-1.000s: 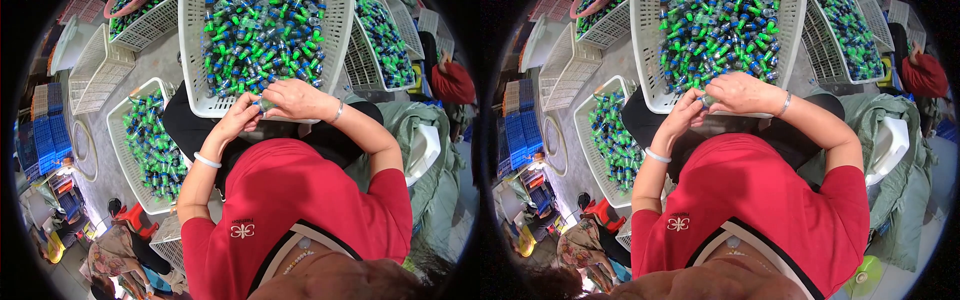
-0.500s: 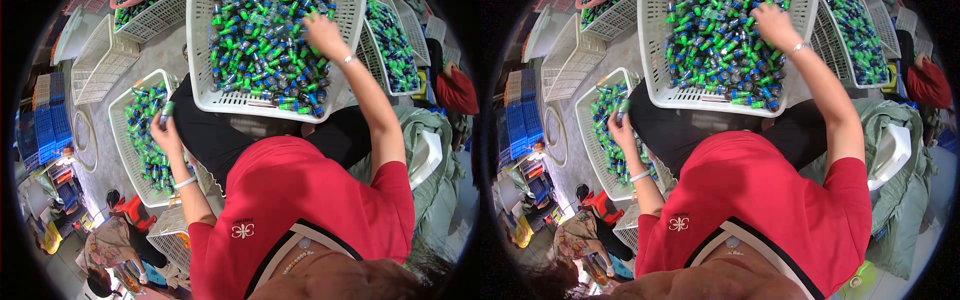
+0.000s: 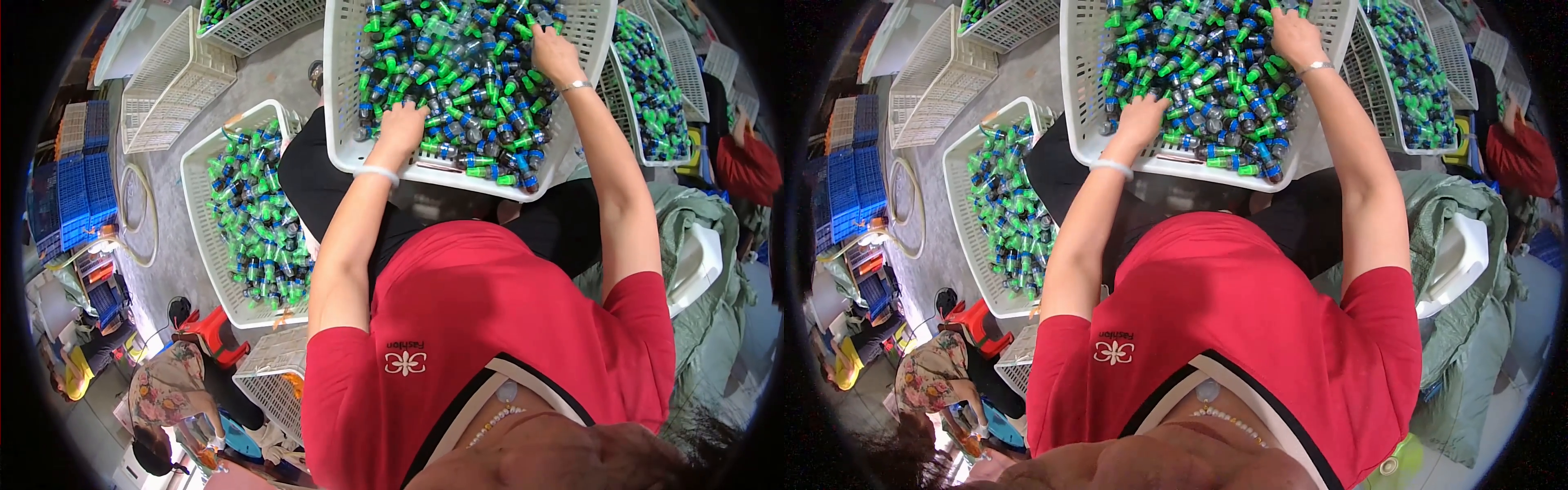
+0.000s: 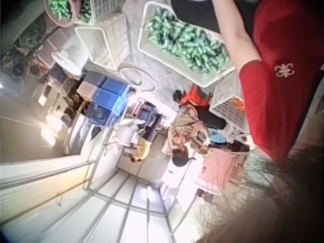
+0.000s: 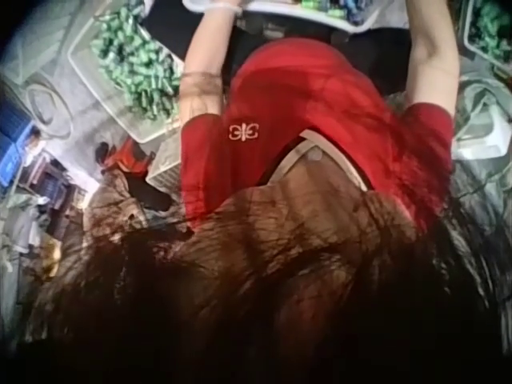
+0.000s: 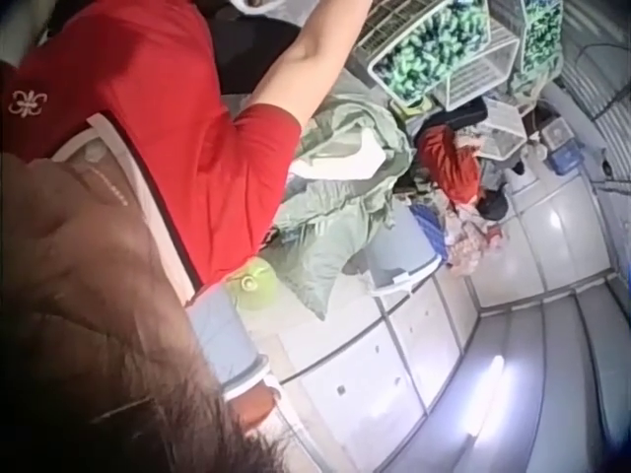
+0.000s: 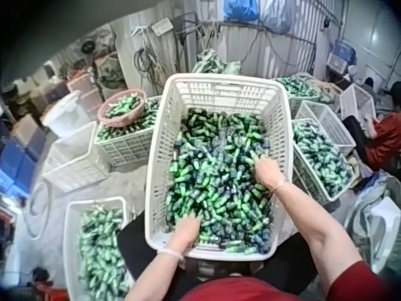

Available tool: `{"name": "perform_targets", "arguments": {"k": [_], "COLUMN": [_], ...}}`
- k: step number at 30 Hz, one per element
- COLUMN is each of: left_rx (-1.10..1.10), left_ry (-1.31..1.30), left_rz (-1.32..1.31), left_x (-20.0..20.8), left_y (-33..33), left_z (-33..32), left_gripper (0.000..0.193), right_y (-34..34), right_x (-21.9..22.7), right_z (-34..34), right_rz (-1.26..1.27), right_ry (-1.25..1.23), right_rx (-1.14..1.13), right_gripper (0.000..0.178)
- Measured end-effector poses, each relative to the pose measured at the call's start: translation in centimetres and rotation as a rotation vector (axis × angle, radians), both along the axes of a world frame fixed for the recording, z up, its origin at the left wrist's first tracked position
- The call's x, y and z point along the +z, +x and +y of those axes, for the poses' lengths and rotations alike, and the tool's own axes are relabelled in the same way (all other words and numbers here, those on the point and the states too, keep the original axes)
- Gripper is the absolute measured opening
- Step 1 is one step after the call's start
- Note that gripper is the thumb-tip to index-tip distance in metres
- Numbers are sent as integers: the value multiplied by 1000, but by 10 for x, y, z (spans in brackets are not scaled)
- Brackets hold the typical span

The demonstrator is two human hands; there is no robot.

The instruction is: Sorting and inspecting small green and blue components on a production floor.

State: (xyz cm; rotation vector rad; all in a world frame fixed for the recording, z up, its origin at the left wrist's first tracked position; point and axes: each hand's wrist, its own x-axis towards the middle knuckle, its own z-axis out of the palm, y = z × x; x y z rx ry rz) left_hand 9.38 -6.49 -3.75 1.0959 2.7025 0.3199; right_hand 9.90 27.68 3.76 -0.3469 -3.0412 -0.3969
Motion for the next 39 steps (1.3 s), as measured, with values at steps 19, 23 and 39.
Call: {"name": "perform_targets", "arguments": {"k": [19,23,39], "left_rx": [194,137,74], "left_ry": [938,1014,926], "left_rz": [-964,-926,-816], "left_x": [73,79,90], "left_y": [37,52,65], "left_z": [2,2,-5], "left_gripper": [30,32,33], "right_y": [97,101,122], "right_x": [48,47,46], "right_z": [-144,-143,-156], "right_rz": [101,49,49], "right_ry": [-1154,-1227,-1442], "right_rx": [467,448,355], "right_gripper": [27,27,31]}}
